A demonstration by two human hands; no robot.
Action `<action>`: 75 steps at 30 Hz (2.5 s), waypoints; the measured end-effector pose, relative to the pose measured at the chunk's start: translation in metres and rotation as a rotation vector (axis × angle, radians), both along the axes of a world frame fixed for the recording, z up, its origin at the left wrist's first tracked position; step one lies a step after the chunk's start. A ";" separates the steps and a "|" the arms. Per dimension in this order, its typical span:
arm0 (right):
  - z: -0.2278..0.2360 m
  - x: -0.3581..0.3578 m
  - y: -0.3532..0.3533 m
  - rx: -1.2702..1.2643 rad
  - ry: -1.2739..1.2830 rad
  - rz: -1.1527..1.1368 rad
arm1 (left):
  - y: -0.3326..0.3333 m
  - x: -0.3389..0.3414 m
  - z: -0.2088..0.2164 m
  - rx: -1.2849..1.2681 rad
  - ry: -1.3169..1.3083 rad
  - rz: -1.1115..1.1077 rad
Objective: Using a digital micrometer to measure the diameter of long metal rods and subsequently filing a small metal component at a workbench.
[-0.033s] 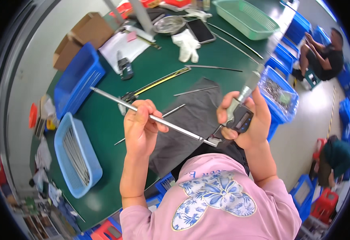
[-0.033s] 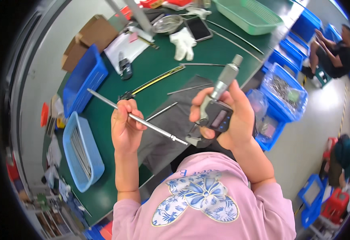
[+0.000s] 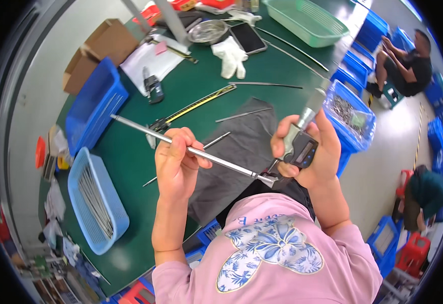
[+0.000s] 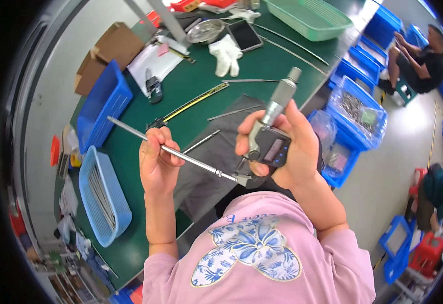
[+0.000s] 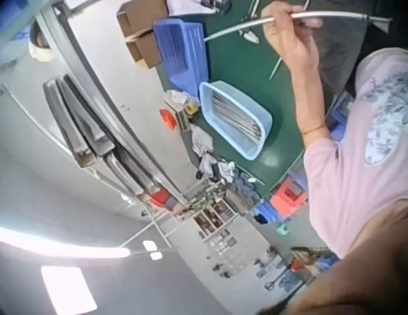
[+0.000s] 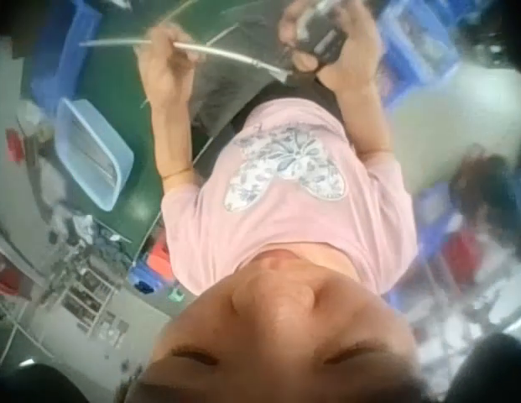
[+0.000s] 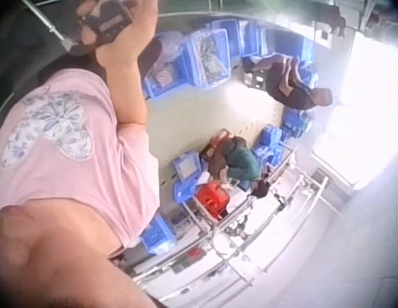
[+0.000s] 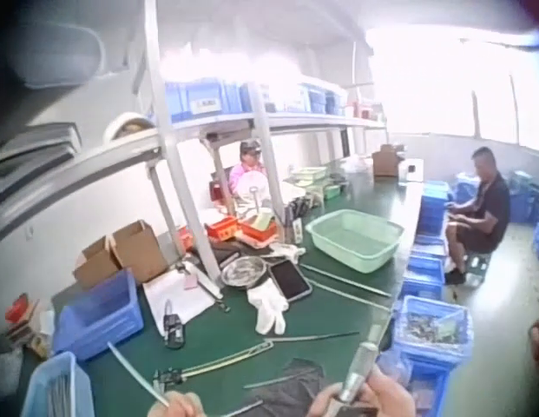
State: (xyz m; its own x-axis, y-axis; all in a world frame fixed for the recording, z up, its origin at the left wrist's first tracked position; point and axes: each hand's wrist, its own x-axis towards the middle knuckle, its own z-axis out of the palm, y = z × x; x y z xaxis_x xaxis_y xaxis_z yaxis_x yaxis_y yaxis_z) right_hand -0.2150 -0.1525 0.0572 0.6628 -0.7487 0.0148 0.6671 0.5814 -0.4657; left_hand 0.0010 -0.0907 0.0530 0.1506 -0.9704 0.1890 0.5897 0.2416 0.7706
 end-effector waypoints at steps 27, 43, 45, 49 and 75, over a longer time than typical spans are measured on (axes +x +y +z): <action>0.011 0.005 0.009 -0.041 0.078 0.010 | -0.003 -0.009 -0.010 0.181 -0.024 0.009; 0.008 0.005 0.012 -0.075 0.186 -0.009 | -0.001 -0.011 -0.008 0.219 -0.033 0.023; 0.008 0.007 0.012 -0.062 0.146 -0.010 | -0.001 -0.012 -0.007 0.223 -0.023 0.033; 0.012 0.008 0.010 0.025 0.119 0.012 | -0.001 -0.013 -0.005 0.246 -0.036 0.024; -0.016 -0.012 -0.021 -0.160 0.351 -0.123 | 0.006 0.004 -0.005 0.220 -0.036 0.182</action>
State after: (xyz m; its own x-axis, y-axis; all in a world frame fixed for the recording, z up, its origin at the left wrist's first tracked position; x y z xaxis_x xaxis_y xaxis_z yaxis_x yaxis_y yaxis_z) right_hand -0.2267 -0.1740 0.0411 0.5541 -0.8292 -0.0737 0.5112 0.4088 -0.7560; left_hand 0.0053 -0.0847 0.0485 0.3230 -0.9463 -0.0144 0.5232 0.1659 0.8359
